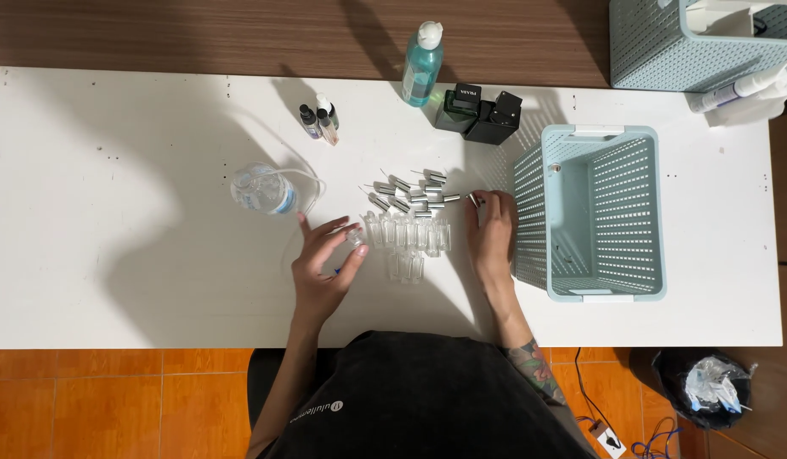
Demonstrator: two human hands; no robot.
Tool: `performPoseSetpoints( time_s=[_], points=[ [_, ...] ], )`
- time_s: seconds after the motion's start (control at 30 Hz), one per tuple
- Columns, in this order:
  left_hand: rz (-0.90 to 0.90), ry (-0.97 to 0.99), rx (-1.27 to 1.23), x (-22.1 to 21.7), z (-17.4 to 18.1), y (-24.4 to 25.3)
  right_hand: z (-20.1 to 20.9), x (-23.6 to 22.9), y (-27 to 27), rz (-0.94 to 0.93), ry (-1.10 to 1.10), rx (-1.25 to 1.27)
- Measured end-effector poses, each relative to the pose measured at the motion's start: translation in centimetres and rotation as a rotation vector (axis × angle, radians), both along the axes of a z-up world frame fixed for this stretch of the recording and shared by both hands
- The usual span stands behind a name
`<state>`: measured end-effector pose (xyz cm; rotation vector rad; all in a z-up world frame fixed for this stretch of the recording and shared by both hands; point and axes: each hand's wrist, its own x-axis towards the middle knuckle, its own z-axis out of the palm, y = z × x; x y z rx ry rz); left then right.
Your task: The person uses a syringe to draw liquid from a bottle and dispenses it into small glass vials. After filling each vial, they place a metal cap on it and set the vial into a light blue basket. The person repeats this process for several vials.
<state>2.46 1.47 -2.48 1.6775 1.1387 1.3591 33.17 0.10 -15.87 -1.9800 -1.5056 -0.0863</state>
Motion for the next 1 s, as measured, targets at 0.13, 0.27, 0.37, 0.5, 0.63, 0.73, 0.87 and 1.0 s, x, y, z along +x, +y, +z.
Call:
performPoseSetpoints(
  time_s=[0.13,0.27,0.37,0.5,0.63,0.73,0.87,1.0],
  points=[
    [-0.061,-0.060,0.112,1.8,1.7,0.6,9.6,-3.8,-1.0,0.046,0.205,0.042],
    [-0.153,-0.087,0.125,3.0,1.5,1.4,16.3,-5.5,-2.3,0.141,0.319,0.172],
    [-0.209,-0.092,0.056,3.6,2.8,1.7,20.1,-5.4,-4.3,0.209,0.392,0.196],
    [-0.293,-0.120,-0.003,4.1,5.2,2.1,23.1,-3.5,-6.0,0.344,0.552,0.210],
    [-0.371,-0.091,-0.023,4.3,5.6,2.7,26.1,-1.3,-5.3,0.458,0.449,0.158],
    [-0.411,-0.092,-0.008,4.6,6.5,3.1,28.2,-1.1,-3.7,0.608,0.399,0.105],
    [-0.490,-0.071,0.041,4.9,8.0,3.2,31.0,-2.3,-1.7,0.728,0.270,0.133],
    [-0.539,-0.076,0.105,5.1,8.2,3.1,33.1,-3.8,-0.6,0.884,0.189,0.191]
  ],
)
